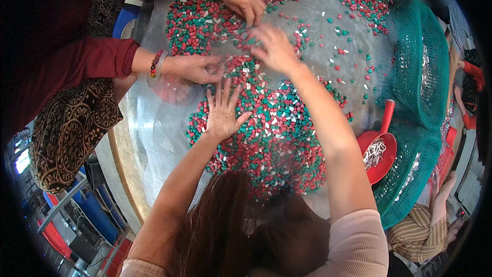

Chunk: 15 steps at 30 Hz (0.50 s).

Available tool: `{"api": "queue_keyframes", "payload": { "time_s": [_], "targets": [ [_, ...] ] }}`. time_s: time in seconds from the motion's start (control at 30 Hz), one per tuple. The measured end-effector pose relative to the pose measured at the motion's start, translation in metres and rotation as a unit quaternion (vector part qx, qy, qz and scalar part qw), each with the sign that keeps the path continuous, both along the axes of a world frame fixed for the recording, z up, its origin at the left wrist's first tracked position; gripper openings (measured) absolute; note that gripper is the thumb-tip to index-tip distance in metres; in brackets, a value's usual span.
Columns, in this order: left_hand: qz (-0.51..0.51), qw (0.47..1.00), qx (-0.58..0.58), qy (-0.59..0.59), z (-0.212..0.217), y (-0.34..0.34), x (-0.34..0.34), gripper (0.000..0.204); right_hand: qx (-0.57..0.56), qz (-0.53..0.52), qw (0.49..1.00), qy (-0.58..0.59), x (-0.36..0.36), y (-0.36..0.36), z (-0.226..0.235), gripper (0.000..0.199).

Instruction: The person sits on the floor and sorts small red, green, and white plastic pieces spread on a large sheet. They pick up individual pieces and place them into nearby containers while other people work alongside them.

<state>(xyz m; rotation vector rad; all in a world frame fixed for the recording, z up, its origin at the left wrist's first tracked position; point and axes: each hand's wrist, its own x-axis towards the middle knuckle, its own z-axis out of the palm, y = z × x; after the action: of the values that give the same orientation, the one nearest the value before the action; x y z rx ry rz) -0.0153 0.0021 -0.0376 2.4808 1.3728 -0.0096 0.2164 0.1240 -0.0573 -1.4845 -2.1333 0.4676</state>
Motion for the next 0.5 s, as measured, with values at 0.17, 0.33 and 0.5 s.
{"api": "queue_keyframes", "payload": {
  "time_s": [0.17,0.33,0.5],
  "targets": [
    [-0.01,0.999,0.018,-0.036,0.0,0.0,-0.003,0.095,-0.05,0.129,0.99,-0.001,-0.001,-0.12,0.031,0.033],
    [-0.007,0.999,0.013,-0.035,0.008,0.0,-0.004,0.092,-0.253,-0.116,0.943,0.184,0.05,-0.159,0.05,0.026],
    [-0.023,0.998,0.027,-0.049,0.003,0.001,0.0,0.087,-0.256,-0.315,0.857,0.316,0.112,-0.143,0.049,0.035]
  ]
}}
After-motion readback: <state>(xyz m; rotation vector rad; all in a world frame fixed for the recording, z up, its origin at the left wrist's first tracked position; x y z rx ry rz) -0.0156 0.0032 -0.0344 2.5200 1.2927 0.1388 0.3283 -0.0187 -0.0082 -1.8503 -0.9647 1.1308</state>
